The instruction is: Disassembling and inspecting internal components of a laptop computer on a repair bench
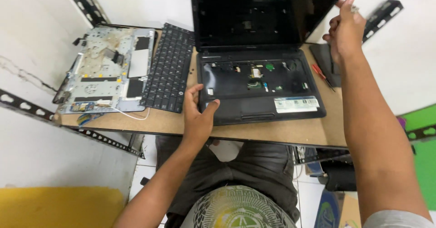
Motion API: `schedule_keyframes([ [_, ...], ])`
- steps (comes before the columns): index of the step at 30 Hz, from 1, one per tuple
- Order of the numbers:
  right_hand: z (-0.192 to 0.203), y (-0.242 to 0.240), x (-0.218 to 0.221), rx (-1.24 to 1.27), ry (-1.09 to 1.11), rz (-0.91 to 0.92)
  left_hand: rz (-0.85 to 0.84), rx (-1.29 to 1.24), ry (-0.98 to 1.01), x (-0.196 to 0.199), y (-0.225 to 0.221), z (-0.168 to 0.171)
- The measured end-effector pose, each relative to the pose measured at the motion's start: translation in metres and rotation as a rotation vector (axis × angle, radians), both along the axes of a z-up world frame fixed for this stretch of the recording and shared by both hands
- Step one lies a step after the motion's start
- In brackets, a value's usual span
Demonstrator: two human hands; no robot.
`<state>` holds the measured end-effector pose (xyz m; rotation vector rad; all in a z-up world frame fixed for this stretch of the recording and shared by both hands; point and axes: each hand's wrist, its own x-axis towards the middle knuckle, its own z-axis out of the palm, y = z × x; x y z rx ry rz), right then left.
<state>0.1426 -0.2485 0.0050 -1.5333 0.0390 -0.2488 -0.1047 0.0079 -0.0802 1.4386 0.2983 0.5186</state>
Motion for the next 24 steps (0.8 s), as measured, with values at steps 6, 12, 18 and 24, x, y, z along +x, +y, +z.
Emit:
schedule_keyframes([
  [6, -0.026, -0.006, 0.024, 0.075, -0.102, 0.103, 0.104, -0.008, -0.153, -0.002, -0.009, 0.001],
  [12, -0.03, -0.026, 0.016, 0.035, -0.208, 0.033, 0.059, -0.023, -0.213, -0.013, -0.018, 0.003],
  [18, -0.031, -0.061, -0.005, 0.147, -0.285, -0.061, -0.009, -0.061, -0.287, -0.035, -0.04, 0.006],
  [24, -0.099, -0.167, 0.04, 0.182, -0.2, 0.023, -0.15, 0.063, -0.28, -0.053, -0.056, 0.016],
])
